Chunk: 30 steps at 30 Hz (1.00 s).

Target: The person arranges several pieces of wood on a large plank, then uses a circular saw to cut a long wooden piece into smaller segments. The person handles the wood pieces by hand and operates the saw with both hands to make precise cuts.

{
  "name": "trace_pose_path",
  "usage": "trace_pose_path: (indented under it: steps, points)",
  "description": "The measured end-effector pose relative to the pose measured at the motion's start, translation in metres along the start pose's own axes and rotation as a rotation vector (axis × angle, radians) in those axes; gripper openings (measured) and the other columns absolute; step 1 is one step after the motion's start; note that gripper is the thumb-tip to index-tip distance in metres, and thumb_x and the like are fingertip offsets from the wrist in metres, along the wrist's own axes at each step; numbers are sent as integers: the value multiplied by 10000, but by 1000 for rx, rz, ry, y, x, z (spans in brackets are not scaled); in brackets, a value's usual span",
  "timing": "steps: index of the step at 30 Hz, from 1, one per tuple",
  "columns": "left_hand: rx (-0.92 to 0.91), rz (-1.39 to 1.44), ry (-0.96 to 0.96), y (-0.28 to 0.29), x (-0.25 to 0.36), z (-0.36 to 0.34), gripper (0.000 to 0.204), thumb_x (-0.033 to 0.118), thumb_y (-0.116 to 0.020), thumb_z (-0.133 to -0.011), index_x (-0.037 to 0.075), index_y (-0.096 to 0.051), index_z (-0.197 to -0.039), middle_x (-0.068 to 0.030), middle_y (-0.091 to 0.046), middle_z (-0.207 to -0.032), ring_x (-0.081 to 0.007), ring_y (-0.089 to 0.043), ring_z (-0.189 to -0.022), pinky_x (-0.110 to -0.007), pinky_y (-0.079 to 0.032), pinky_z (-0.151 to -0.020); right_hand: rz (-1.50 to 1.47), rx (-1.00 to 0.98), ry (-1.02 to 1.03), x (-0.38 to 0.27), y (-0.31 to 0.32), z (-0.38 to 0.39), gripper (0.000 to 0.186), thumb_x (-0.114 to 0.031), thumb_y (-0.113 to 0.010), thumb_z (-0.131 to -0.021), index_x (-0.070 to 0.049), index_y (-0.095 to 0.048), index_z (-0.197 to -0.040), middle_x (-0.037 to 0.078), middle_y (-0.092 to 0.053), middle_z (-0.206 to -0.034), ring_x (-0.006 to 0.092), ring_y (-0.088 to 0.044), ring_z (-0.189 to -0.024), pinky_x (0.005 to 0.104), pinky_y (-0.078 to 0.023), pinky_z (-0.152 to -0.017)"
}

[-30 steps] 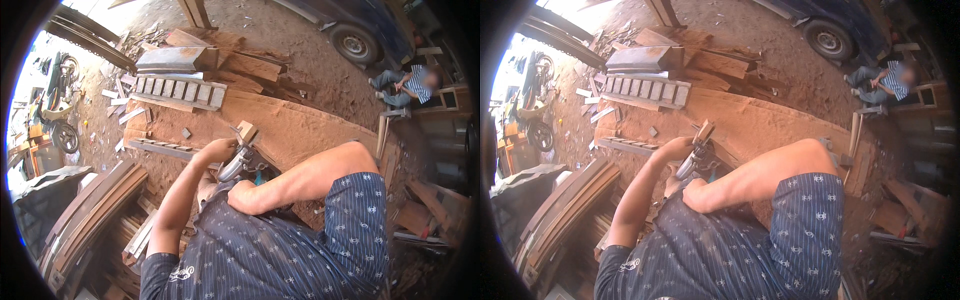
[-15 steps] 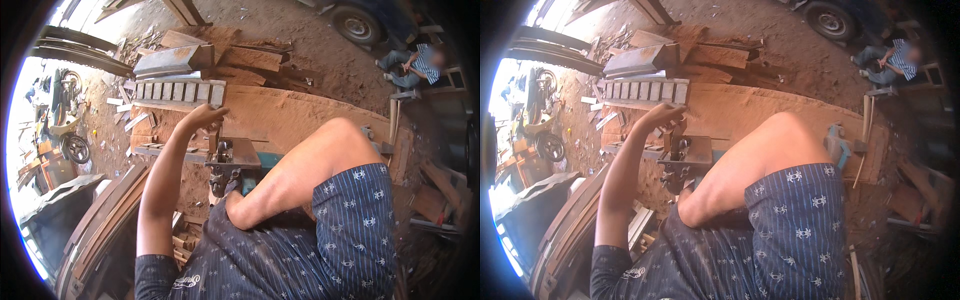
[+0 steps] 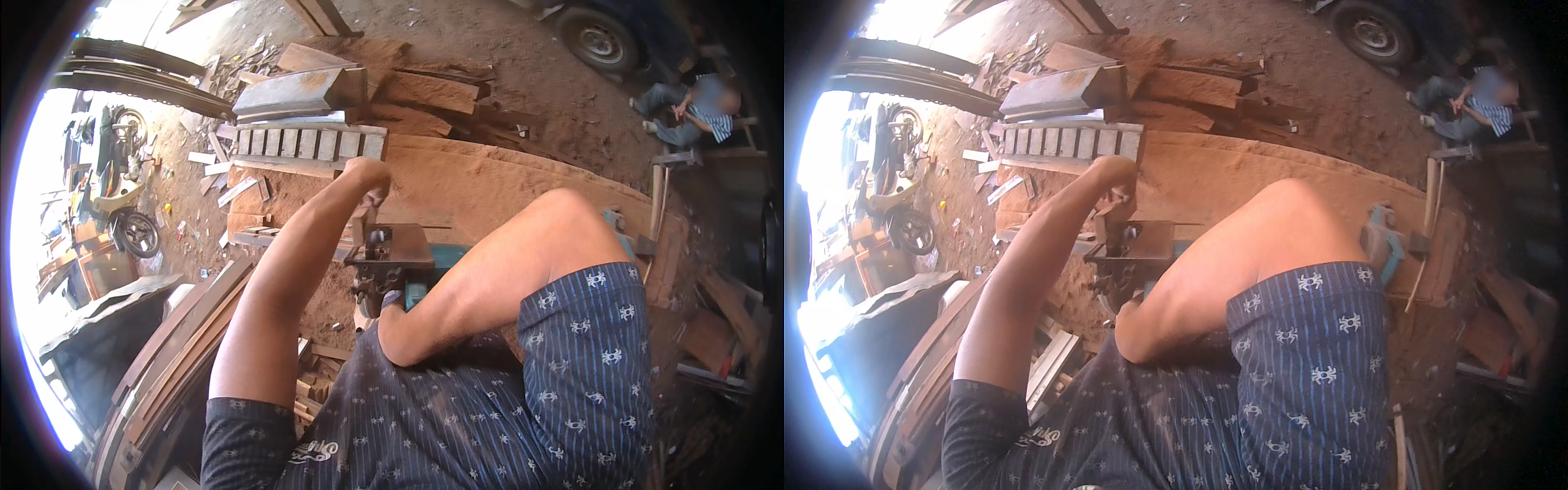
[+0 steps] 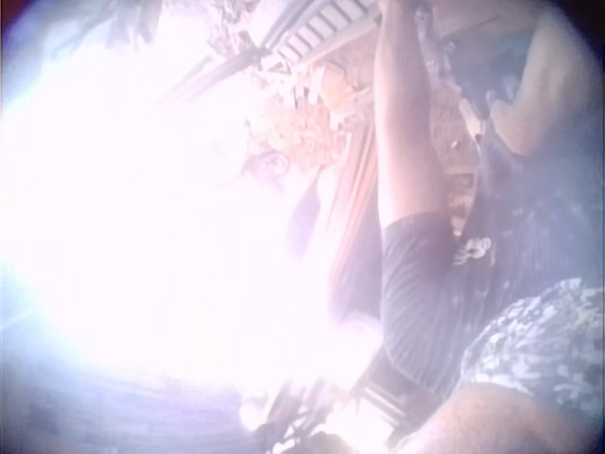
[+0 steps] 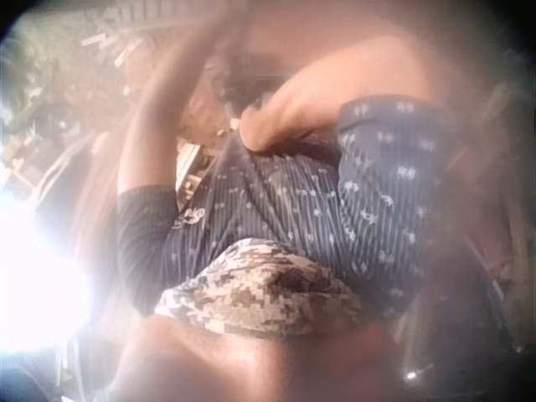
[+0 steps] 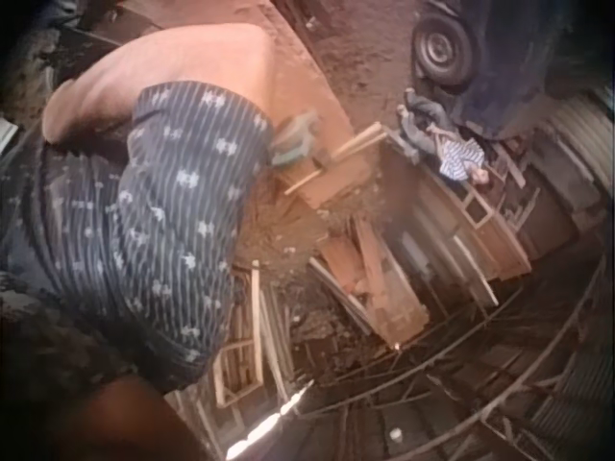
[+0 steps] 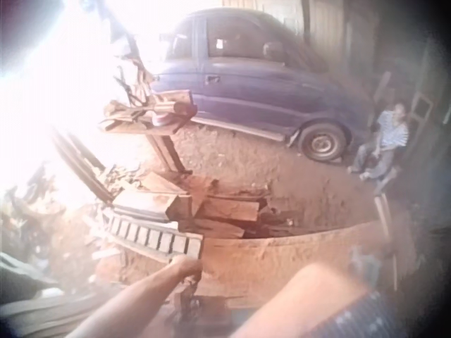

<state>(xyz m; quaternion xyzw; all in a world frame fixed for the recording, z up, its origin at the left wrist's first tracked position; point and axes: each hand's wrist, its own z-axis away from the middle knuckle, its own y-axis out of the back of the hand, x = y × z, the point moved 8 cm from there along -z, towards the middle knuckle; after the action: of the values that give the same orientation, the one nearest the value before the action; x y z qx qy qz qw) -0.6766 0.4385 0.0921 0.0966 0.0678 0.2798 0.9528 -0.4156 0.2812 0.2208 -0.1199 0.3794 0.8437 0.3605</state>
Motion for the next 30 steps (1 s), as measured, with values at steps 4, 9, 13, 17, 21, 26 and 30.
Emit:
trace_pose_path:
  steps: [4,9,13,17,21,26,30]
  points:
    - [468,303,74,83,-21,67,266,236,-852,-710,57,-793,-898,-101,-778,-902,-216,-754,-786,-373,-607,-712,29,-65,-12,12,-10,4,267,-200,-642,-905,-138,-787,-1121,88,-746,-1179,282,-725,-1063,468,-607,-751]
    - [568,631,126,82,-139,115,255,168,-848,-592,35,-779,-799,-133,-748,-815,-233,-729,-665,-357,-601,-620,56,-40,-57,34,-17,21,272,-213,-642,-909,-147,-786,-1130,82,-744,-1190,282,-722,-1072,475,-604,-753]
    - [404,906,168,-30,-216,65,469,265,-863,-662,-26,-740,-1008,-192,-741,-966,-294,-744,-819,-404,-625,-645,-212,263,-151,60,-6,77,241,-147,-600,-891,-36,-767,-1024,173,-760,-989,327,-753,-892,438,-609,-669]
    - [569,1224,342,-135,-278,27,449,410,-735,-867,7,-721,-1066,-175,-738,-936,-275,-743,-775,-391,-612,-635,-440,402,-236,71,-16,112,346,-209,-590,-918,-54,-653,-1221,192,-731,-894,360,-733,-813,486,-591,-656]
    - [1341,1724,930,-193,-345,77,550,439,-654,-931,49,-602,-1316,-199,-719,-1101,-345,-719,-904,-434,-561,-821,-681,371,-391,82,-8,163,428,-312,-599,-939,-92,-594,-1307,224,-712,-849,410,-711,-844,516,-581,-712]
    - [1392,1440,910,-220,-372,26,694,445,-640,-935,-28,-495,-1423,-271,-643,-1282,-397,-614,-1215,-435,-466,-1053,-726,389,-665,97,-18,217,461,-389,-627,-926,-139,-602,-1312,238,-712,-900,427,-701,-882,513,-570,-780]
    - [900,1146,435,-189,-306,-73,594,430,-715,-909,44,-568,-1335,-223,-590,-1357,-360,-586,-1253,-436,-494,-1036,-689,386,-907,124,-55,233,495,-365,-677,-900,-130,-598,-1328,242,-714,-929,431,-700,-890,504,-567,-814]
